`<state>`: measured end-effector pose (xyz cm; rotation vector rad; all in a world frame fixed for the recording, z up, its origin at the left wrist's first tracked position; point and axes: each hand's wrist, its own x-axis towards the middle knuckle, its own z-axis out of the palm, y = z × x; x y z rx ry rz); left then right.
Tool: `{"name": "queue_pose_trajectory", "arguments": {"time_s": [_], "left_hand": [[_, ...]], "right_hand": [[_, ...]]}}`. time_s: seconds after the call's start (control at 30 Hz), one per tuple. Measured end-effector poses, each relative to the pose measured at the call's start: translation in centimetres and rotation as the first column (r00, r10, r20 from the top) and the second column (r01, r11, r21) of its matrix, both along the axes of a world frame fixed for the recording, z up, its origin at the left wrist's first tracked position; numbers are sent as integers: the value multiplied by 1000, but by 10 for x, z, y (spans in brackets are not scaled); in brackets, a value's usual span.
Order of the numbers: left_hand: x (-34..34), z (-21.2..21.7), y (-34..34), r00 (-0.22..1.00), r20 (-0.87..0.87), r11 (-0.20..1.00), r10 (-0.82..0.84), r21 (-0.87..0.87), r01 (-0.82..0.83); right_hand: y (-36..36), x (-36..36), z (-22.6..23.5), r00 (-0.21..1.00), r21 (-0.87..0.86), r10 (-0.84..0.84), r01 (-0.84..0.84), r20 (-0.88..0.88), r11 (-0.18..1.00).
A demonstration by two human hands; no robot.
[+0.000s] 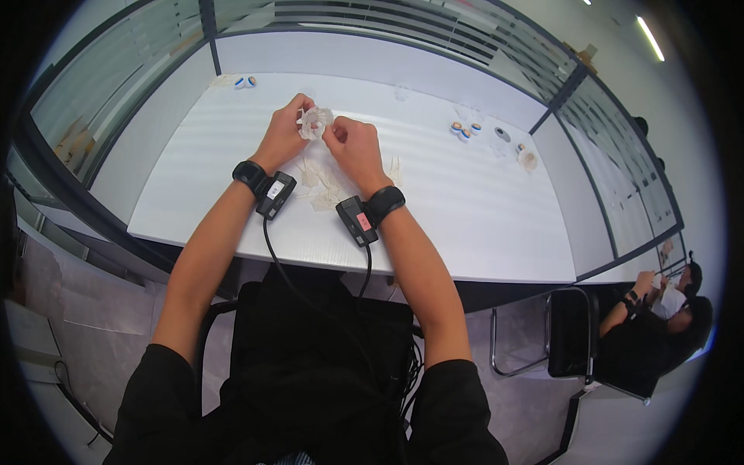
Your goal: The person inserts white feathers one by one into the base of a shuttlecock, arranging them in a circular pattern and pressing them into place by hand.
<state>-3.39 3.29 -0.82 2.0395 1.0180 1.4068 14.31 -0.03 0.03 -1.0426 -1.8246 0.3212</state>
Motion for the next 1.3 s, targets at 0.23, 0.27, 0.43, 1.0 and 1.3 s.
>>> {"name": "queue_pose_trajectory", "arguments": {"time_s": [0.23, 0.27, 0.43, 1.0, 1.3], "left_hand": [[4, 0, -2, 999, 6, 999, 36, -6, -36], [9, 1, -2, 997, 62, 999, 36, -37, -34], [0, -7, 7, 977, 89, 981, 192, 0, -193], [0, -12, 9, 951, 70, 947, 302, -135, -291], [4, -10, 5, 952, 90, 949, 291, -155, -276]], "right_hand": [[-2, 3, 1, 998, -58, 12, -15, -62, 998], [0, 6, 0, 999, -89, 9, -14, -51, 996], [3, 2, -2, 992, -110, 36, -23, 119, 994], [4, -11, -12, 910, -18, -48, 61, 413, 998], [3, -9, -14, 939, -57, -25, 48, 342, 997]]}}
